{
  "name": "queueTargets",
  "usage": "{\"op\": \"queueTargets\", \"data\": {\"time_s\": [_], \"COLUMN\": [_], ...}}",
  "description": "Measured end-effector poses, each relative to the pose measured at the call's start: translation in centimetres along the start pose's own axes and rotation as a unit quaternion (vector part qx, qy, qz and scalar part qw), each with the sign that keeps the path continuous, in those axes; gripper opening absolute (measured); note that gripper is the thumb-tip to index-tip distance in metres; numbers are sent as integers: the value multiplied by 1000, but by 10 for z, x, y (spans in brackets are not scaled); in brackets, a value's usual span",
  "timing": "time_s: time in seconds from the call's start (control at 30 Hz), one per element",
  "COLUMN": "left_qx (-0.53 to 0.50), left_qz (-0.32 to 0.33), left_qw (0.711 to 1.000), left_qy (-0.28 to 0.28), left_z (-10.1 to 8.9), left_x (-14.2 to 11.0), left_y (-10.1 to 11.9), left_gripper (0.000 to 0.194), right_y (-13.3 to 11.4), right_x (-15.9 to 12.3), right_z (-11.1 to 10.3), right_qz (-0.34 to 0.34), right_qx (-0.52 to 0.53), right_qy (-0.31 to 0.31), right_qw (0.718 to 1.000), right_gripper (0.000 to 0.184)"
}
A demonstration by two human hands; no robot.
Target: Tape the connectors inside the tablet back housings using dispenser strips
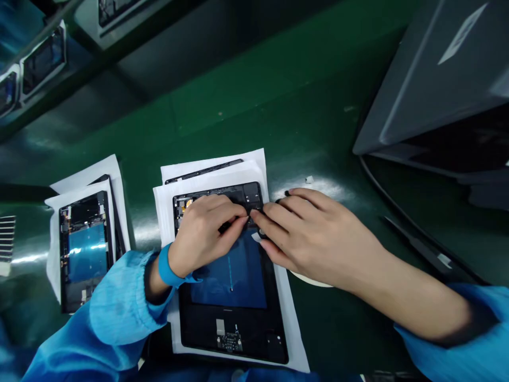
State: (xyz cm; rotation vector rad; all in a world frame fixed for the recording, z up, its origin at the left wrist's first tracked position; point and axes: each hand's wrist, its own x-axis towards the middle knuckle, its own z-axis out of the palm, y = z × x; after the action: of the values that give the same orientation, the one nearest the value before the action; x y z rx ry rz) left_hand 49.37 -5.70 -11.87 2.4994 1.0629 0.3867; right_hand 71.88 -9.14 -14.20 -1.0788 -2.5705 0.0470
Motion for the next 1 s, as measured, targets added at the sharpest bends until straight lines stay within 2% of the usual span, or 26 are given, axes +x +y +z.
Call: {"op": "queueTargets", "data": {"time_s": [0.1, 0.2, 0.27, 0.37, 0.6, 1.0], "left_qx": [0, -1, 4, 10, 14, 12], "left_qz": [6, 13, 16, 18, 23, 23], "left_qw": [1000, 1000, 1000, 1000, 999, 999], "left_qy": [1, 6, 9, 15, 24, 32], "left_z": [1, 2, 3, 3, 5, 7], "left_x": [0, 0, 0, 0, 1, 1], "left_y": [-1, -2, -3, -3, -3, -3], "left_gripper": [22, 22, 23, 24, 25, 23], "right_y": [1, 2, 0, -4, -8, -8], "right_x": [0, 1, 4, 11, 16, 17], "right_z": [2, 5, 5, 3, 3, 3], "right_qz": [-7, 33, 60, 62, 54, 53], "right_qx": [8, 34, 16, -44, -103, -117], "right_qy": [33, 66, 93, 116, 111, 108], "right_qw": [999, 997, 994, 990, 987, 986], "right_gripper": [34, 32, 27, 20, 12, 8]}}
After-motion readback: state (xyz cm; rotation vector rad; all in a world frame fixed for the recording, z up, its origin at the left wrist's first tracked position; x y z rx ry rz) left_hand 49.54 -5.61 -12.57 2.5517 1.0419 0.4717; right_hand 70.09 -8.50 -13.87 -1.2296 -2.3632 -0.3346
